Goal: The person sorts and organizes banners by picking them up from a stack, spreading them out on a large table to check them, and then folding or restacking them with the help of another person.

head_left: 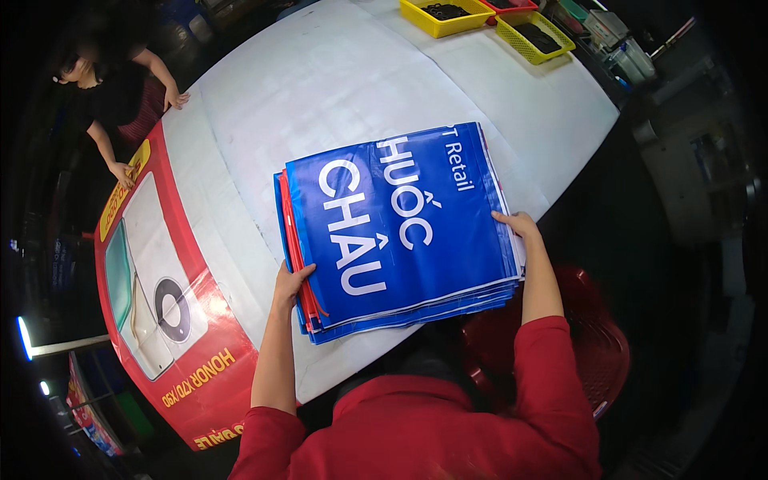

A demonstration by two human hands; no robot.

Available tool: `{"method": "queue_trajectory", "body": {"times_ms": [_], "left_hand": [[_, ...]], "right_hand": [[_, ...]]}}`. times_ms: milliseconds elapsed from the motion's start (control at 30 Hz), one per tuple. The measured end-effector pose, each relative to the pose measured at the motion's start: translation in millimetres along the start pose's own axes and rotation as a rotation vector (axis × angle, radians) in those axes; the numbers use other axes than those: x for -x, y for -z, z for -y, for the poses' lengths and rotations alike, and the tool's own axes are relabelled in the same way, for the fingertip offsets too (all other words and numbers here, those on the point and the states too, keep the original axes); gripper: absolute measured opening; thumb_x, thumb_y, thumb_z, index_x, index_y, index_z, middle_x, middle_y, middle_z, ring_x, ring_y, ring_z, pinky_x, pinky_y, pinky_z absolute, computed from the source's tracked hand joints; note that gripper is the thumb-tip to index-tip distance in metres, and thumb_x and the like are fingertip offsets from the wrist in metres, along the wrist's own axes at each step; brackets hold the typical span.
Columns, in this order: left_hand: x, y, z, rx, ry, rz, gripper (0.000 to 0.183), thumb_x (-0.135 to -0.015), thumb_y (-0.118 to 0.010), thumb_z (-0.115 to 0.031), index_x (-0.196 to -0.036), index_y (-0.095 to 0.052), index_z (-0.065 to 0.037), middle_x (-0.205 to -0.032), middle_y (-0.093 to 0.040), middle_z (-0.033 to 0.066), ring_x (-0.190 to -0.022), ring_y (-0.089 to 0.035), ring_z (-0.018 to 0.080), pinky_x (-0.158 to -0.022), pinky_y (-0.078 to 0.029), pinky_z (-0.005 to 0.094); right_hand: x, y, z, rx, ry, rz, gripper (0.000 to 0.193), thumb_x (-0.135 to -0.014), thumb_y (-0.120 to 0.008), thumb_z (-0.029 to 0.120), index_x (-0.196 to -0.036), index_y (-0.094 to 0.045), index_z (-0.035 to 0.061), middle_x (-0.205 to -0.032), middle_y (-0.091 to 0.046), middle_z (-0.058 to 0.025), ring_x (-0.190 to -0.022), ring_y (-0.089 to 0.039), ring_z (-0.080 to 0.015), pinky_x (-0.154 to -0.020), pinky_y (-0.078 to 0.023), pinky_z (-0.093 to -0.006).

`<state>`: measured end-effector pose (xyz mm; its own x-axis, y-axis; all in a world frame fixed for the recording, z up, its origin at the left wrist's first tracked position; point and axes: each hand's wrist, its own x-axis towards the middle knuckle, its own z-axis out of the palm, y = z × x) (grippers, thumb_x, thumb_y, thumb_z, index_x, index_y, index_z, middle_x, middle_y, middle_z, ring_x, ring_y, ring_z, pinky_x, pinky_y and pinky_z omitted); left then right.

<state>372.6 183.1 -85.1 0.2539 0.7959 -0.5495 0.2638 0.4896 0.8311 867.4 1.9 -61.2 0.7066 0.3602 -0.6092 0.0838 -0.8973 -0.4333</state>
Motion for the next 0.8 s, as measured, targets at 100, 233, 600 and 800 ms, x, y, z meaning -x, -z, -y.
{"method": "queue_trajectory", "body": {"times_ms": [100,233,600,800], "left_hand": [[8.1,2.0,-18.8,0.155,0.181,0.063,0.051,-0.071,-0.071,-0.014,-0.109,-0.046,0.008,-0.098,-0.058,0.0190,-0.082,-0.061,0.0227,-0.073,-0.052,0.0322],[7.7,2.2,-15.6,0.034,0.202,0.104,0.047,-0.071,-0.071,-0.017,-0.106,-0.050,0.006,-0.095,-0.060,0.0164,-0.079,-0.062,0.0229,-0.071,-0.051,0.0320],[65.7,3.5,-44.4,-0.103,-0.347,-0.042,0.042,-0.072,-0.062,-0.002,-0.110,-0.048,0.006,-0.096,-0.061,0.0178,-0.081,-0.061,0.0235,-0.073,-0.049,0.0308],[202.5,115.0,-86.5,0.288,-0.433,0.038,0.040,-0.074,-0.057,0.001,-0.112,-0.047,0.008,-0.096,-0.060,0.0196,-0.080,-0.062,0.0215,-0.072,-0.052,0.0304]], "right_hand": [[1.3,-0.9,4.3,-0.174,-0.007,0.282,0.058,-0.059,-0.079,0.027,-0.101,-0.058,-0.0063,-0.091,-0.062,-0.0192,-0.081,-0.062,-0.0264,-0.074,-0.049,-0.0324],[26.8,-7.4,13.3,-0.346,0.319,0.357,0.050,-0.064,-0.071,0.009,-0.109,-0.053,-0.0043,-0.097,-0.061,-0.0184,-0.083,-0.061,-0.0255,-0.076,-0.048,-0.0328],[171.3,-1.1,94.1,-0.213,0.622,0.144,0.037,-0.064,-0.058,-0.003,-0.100,-0.056,-0.0071,-0.086,-0.062,-0.0185,-0.070,-0.062,-0.0229,-0.068,-0.049,-0.0298],[345.7,-9.4,134.6,-0.283,0.855,0.246,0.031,-0.067,-0.063,0.000,-0.097,-0.056,-0.0065,-0.081,-0.062,-0.0102,-0.066,-0.059,-0.0144,-0.064,-0.048,-0.0240]]}}
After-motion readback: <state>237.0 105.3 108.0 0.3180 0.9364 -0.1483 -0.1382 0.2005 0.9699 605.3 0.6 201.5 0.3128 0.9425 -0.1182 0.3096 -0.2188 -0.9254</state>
